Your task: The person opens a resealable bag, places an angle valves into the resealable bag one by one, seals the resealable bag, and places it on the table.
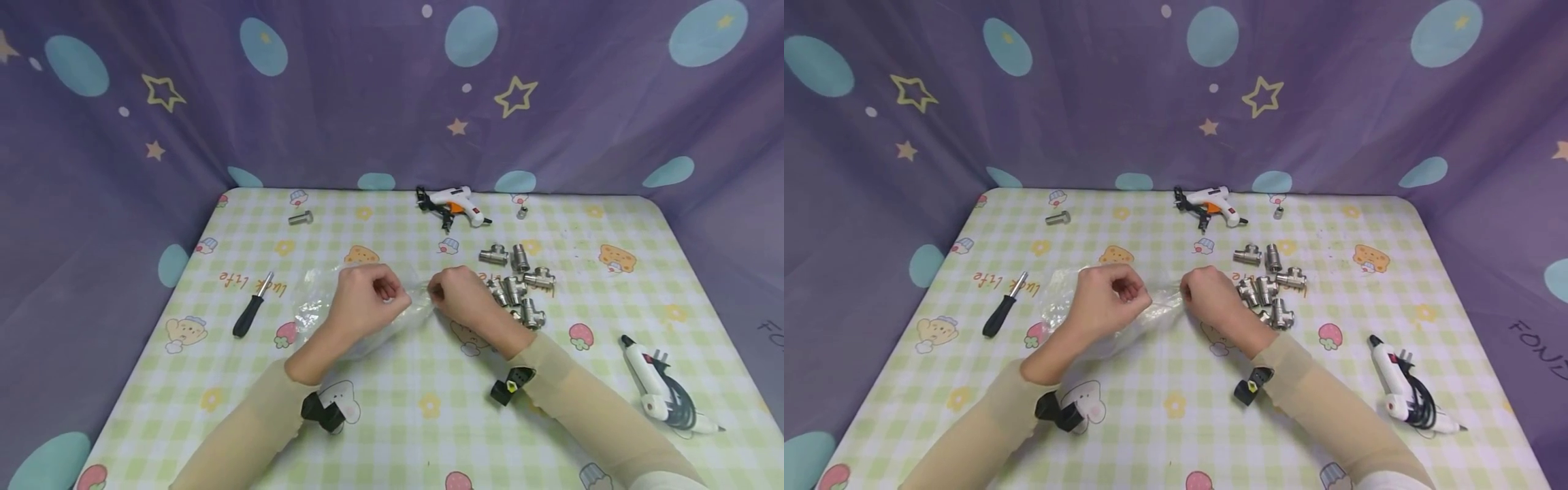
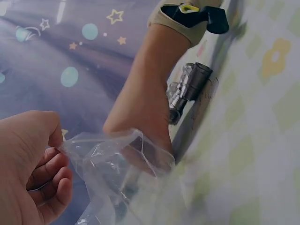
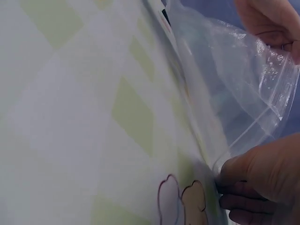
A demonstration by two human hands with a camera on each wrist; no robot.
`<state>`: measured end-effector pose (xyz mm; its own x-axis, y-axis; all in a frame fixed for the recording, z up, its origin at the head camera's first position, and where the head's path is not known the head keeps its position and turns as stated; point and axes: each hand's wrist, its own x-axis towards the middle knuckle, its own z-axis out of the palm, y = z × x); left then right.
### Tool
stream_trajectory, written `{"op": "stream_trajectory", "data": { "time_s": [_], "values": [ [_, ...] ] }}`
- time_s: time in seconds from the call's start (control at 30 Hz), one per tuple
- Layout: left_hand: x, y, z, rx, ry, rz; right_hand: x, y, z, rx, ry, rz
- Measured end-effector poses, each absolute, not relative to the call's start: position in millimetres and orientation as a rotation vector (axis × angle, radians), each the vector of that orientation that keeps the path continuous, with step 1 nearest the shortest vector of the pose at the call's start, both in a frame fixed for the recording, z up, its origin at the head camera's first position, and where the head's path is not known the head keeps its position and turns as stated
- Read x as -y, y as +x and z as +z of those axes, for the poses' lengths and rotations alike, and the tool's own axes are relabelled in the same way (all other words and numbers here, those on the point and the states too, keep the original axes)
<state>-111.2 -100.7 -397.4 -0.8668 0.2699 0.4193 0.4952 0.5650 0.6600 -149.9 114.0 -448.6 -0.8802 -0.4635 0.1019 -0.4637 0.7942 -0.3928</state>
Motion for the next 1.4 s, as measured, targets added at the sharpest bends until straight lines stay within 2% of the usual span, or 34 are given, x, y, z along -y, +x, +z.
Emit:
{"op": "stream_trajectory", "data": {
  "time_s": [0.2, 0.57, 0.67, 0.93, 1.4],
  "values": [
    [108, -121, -404, 2.653, -0.79, -1.116, -116, -149, -447, 2.984, 0.801, 0.611],
    [124, -156, -436, 2.943, -1.119, -0.582, -113, -144, -446, 3.005, 0.874, 0.507],
    [122, -158, -447, 2.952, -1.139, -0.521, -112, -143, -448, 2.947, 0.947, 0.45],
    [116, -161, -453, 2.91, -1.131, -0.547, -113, -148, -448, 2.668, 1.413, 0.527],
    [120, -170, -454, 2.867, -1.066, -0.794, -124, -146, -443, 2.818, 1.316, 0.741]
  ]
}}
